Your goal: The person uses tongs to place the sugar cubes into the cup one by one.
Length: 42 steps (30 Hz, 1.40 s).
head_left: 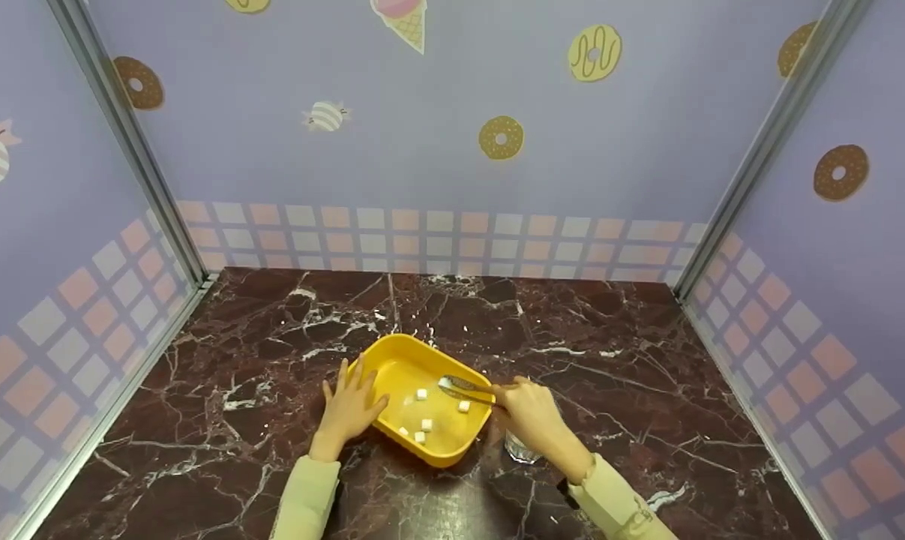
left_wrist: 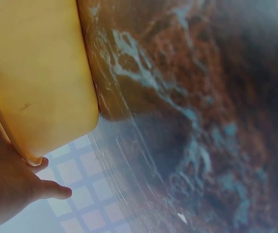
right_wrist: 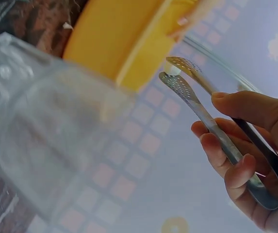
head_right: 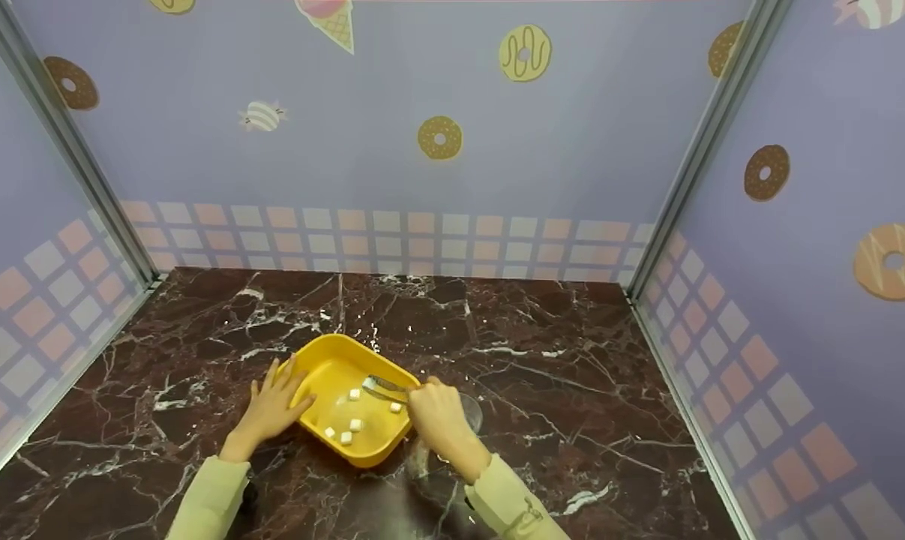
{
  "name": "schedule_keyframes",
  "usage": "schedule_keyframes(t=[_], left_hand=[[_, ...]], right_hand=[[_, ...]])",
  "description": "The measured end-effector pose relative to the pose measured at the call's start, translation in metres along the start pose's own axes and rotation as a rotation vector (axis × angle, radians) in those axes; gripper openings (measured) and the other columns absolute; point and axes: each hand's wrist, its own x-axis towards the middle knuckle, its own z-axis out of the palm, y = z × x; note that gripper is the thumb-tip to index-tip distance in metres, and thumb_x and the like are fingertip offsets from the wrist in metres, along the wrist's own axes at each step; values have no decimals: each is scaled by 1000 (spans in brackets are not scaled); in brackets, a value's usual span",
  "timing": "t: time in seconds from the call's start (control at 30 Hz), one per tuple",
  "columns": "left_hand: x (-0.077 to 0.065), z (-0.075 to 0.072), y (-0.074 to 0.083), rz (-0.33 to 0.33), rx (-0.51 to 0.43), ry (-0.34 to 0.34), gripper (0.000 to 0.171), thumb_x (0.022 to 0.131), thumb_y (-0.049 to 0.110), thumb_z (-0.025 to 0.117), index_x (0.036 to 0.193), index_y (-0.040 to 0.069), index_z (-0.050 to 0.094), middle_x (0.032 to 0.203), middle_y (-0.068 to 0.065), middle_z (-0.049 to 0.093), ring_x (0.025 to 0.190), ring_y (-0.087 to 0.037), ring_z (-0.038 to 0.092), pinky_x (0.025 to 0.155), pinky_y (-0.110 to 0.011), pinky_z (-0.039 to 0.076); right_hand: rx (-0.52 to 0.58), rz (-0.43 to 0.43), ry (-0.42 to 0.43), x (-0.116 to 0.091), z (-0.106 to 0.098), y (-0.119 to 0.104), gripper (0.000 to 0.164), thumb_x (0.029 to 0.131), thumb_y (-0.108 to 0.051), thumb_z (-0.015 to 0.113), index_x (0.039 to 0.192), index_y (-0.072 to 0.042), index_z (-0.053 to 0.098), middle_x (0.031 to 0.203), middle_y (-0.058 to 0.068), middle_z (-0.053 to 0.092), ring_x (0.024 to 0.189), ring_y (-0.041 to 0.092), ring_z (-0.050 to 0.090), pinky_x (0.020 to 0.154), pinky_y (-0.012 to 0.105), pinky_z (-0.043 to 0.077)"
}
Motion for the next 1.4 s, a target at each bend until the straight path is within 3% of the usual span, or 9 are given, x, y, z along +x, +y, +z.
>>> schedule_keyframes(t=[0.17,0.43,0.73,0.93,1.13,1.4], left_hand=[[0,0,0,-5,-6,-9,58,86,42,48,129,4,46,147,-15,23,135,-41,11,98,-72,9],[-1,0,1,-4,-5,-14,59,86,43,47,130,4,45,147,-14,22,135,-40,12,98,-72,9],[-1,0,0,3,-20,-7,59,86,42,50,129,3,46,147,-15,23,135,-41,13,97,-73,10],[0,0,0,5,-23,-4,59,86,42,50,129,3,46,147,-14,22,135,-41,13,97,-73,9],[0,-2,1,1,-23,1,58,86,42,50,129,3,47,147,-15,23,135,-41,13,97,-73,10],[0,-1,1,-2,-24,-7,58,86,42,49,129,4,46,147,-15,23,135,-41,13,97,-73,10]], right_hand=[[27,31,50,-7,-20,12,18,64,-17,75,80,-17,67,63,-7,65,56,14,49,42,28,40],[-47,88,76,-30,-45,32,27,61,-16,78,87,-14,70,74,-5,70,55,12,49,43,29,42],[-42,189,31,-59,-61,45,29,61,-14,79,89,-11,72,73,-1,70,55,10,51,45,23,45],[-63,250,-6,-72,-65,51,29,61,-16,79,89,-11,72,76,1,71,56,12,55,47,26,48],[-43,285,-81,-80,-63,53,29,62,-15,79,91,-10,72,75,3,70,54,10,54,44,19,44],[-31,275,-103,-83,-60,53,29,62,-14,78,90,-9,72,79,4,71,54,9,52,45,15,43]])
